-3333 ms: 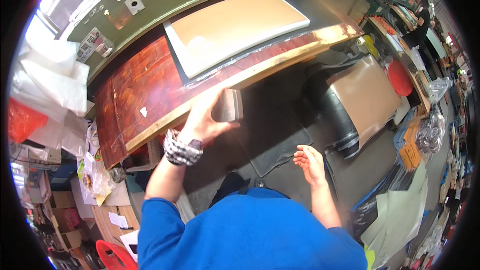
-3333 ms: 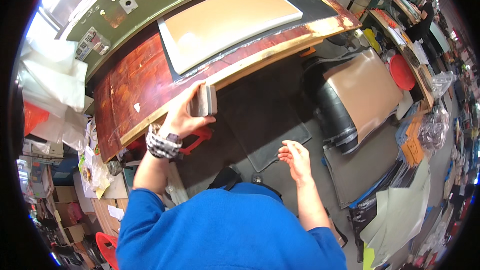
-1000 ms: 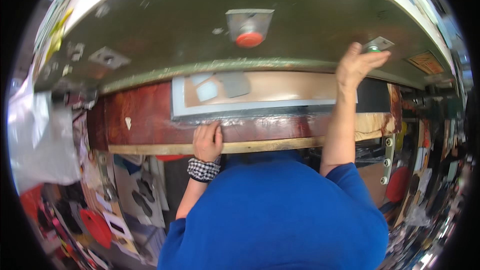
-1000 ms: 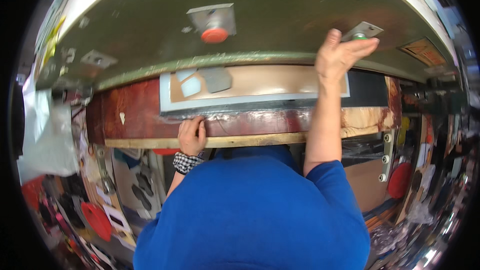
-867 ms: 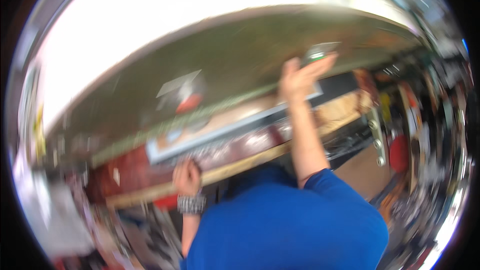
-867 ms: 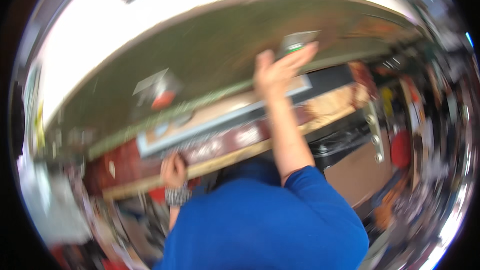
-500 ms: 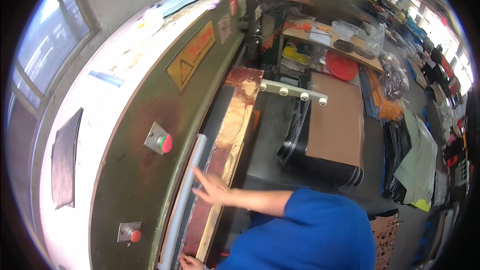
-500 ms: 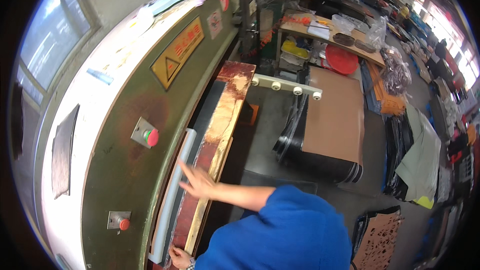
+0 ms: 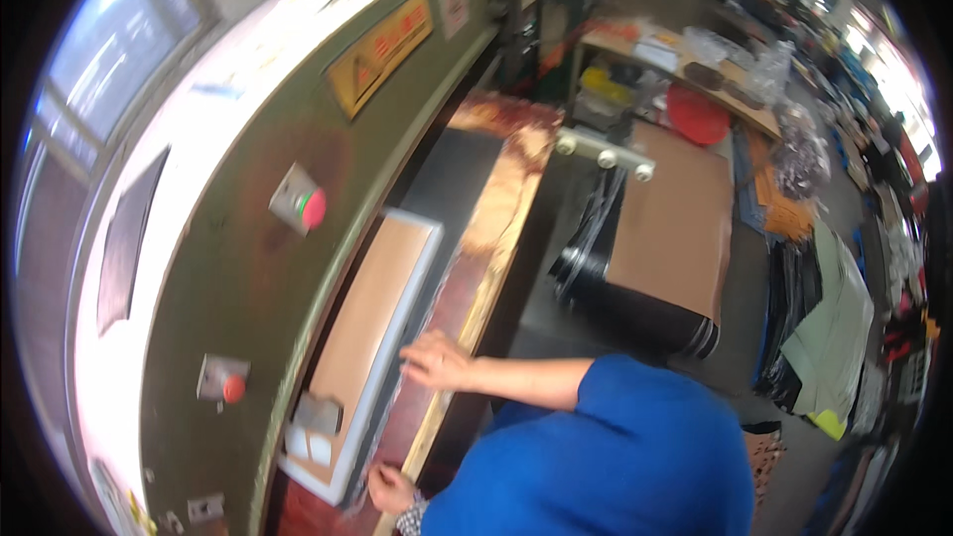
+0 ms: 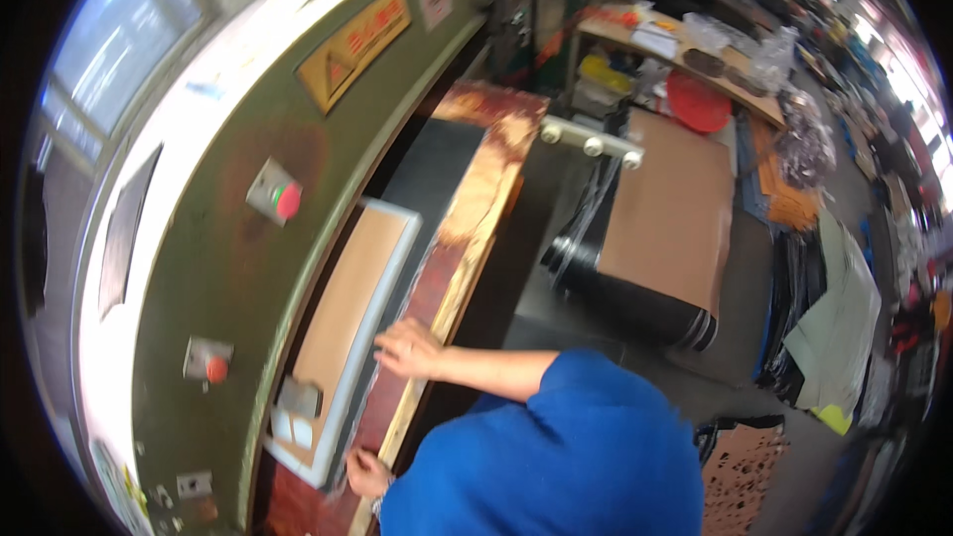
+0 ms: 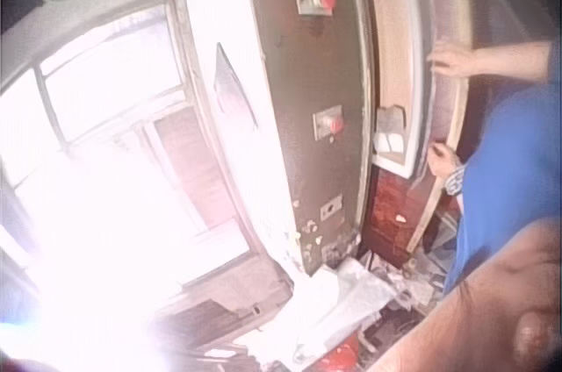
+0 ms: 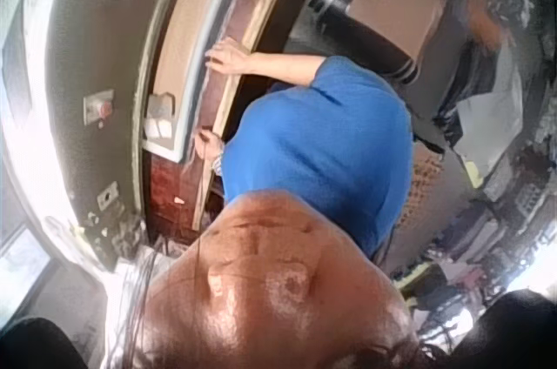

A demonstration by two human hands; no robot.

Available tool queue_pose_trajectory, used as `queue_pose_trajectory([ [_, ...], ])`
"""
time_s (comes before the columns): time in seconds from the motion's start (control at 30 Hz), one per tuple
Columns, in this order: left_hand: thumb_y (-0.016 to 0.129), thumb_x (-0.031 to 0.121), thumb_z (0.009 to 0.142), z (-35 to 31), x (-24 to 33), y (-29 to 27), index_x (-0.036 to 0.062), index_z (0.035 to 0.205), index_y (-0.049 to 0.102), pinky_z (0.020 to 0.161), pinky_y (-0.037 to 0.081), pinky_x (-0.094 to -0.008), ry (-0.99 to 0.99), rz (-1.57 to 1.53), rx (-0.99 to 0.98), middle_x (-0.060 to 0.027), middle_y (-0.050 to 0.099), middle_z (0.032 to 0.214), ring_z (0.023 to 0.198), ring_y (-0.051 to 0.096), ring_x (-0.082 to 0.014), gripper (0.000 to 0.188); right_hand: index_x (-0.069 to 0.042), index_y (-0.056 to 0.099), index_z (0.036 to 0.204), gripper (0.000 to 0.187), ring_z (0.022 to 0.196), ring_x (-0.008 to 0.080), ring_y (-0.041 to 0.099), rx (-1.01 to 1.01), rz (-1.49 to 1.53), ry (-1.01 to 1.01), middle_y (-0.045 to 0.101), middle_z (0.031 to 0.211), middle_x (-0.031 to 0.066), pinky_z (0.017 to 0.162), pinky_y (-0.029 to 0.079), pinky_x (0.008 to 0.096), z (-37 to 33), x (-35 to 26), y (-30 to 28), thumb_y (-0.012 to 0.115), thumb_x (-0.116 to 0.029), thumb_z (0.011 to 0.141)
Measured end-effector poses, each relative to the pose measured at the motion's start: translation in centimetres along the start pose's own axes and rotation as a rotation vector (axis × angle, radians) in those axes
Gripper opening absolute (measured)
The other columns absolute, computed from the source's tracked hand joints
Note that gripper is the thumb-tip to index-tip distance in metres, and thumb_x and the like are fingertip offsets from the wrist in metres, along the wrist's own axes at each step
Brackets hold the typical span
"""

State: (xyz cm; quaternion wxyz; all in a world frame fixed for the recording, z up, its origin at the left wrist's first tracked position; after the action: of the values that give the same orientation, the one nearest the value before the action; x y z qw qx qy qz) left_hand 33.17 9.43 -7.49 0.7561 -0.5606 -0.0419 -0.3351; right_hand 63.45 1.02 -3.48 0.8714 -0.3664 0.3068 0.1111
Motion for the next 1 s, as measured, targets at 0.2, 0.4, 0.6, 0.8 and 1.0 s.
queue_pose_trajectory([
  [0.2,0.061,0.007,0.087,-4.0,2.0,-2.3,-0.0004,0.094,0.069,0.061,0.05,-0.0426,0.127,-0.052,0.122,-0.0164,0.066,0.077,0.066,0.061,-0.0339,0.013,-0.005,0.066,0.095,0.025,0.072,0.0305,0.06,0.003,0.076,-0.043,0.062,0.072,0.0093,0.066,0.048,0.043,-2.6,-1.1,-1.0,0.069,-0.027,0.083],
  [0.4,0.063,0.008,0.089,-5.0,1.8,-2.4,-0.0017,0.094,0.069,0.063,0.052,-0.0384,0.035,-0.016,0.123,-0.0166,0.068,0.083,0.07,0.064,-0.0319,0.013,-0.008,0.066,0.082,0.018,0.066,0.034,0.062,-0.116,0.165,0.078,0.062,0.069,0.0118,0.06,0.05,0.0441,-4.4,-0.2,-1.2,0.064,-0.025,0.089],
  [0.6,0.06,0.018,0.094,-5.4,8.4,-1.2,0.0013,0.113,0.065,0.078,0.046,-0.0424,0.156,-0.071,0.059,-0.0162,0.065,0.099,0.089,0.061,-0.0347,0.026,-0.007,0.069,0.085,0.012,0.06,0.027,0.063,-0.14,0.421,0.125,0.063,0.068,0.0094,0.054,0.05,0.0367,-1.0,0.1,-4.9,0.067,-0.019,0.088],
  [0.8,0.062,0.024,0.084,-4.1,14.5,8.4,0.0003,0.104,0.068,0.064,0.054,-0.0451,-0.19,0.485,-0.549,-0.0188,0.066,0.075,0.07,0.065,-0.0377,0.032,-0.002,0.066,0.096,0.013,0.086,0.0205,0.068,0.642,-0.01,-0.079,0.069,0.098,0.0108,0.081,0.052,0.0301,16.6,20.4,-26.7,0.068,-0.011,0.086],
  [1.0,0.057,0.026,0.089,-3.4,17.8,6.1,0.0099,0.098,0.073,0.077,0.049,-0.0468,-0.021,0.326,0.068,-0.0151,0.069,0.09,0.082,0.063,-0.0351,0.025,-0.003,0.031,0.145,0.068,0.11,0.0332,0.058,0.727,-0.089,0.323,0.06,0.12,0.0195,0.096,0.045,0.042,34.1,45.8,-47.3,0.064,-0.018,0.087],
])
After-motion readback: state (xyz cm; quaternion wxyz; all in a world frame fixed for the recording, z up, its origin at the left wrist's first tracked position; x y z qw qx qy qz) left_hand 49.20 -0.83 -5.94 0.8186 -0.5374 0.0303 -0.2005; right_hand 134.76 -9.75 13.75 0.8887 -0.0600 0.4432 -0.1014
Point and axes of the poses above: each hand's wrist, its own z-axis towards the middle knuckle, its own y-axis out of the palm, x = y × z, the point moved 5 cm from there along z, towards the middle knuckle
